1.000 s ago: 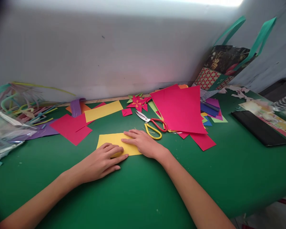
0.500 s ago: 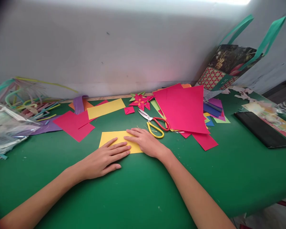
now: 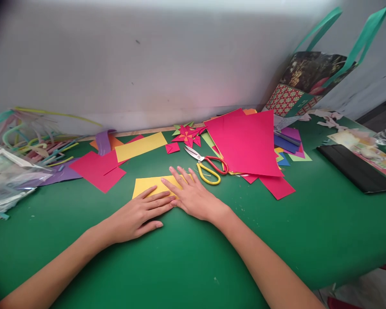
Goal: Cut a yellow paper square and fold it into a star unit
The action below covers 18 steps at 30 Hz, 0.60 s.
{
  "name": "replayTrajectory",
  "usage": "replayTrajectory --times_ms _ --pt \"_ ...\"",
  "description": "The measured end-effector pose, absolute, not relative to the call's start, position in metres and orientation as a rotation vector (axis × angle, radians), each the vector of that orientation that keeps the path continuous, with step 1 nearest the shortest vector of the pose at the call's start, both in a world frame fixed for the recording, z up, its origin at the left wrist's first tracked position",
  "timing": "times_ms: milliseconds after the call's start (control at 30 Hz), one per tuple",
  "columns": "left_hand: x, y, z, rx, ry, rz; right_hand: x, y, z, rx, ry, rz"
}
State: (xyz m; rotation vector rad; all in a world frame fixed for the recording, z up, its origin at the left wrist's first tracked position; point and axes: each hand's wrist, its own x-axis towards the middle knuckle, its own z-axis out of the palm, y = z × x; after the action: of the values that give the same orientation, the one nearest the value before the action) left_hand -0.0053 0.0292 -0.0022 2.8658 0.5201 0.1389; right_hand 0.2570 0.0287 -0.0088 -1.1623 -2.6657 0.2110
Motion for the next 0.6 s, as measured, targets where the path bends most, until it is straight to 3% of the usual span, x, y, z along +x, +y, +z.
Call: replayTrajectory --times_ms 267,467,600 --pt "-0.007 0.029 -0.004 2.858 0.516 0.149 0.278 0.031 0.0 -1.23 -2.683 0.296" --pt "-0.006 0.03 -0.003 2.858 0.525 0.129 0.259 0.034 -0.005 -1.375 -2.555 -0.007" --pt "-0.005 0.029 -0.002 2.827 0.539 0.145 0.263 0.034 -0.009 -1.295 -2.626 0.012"
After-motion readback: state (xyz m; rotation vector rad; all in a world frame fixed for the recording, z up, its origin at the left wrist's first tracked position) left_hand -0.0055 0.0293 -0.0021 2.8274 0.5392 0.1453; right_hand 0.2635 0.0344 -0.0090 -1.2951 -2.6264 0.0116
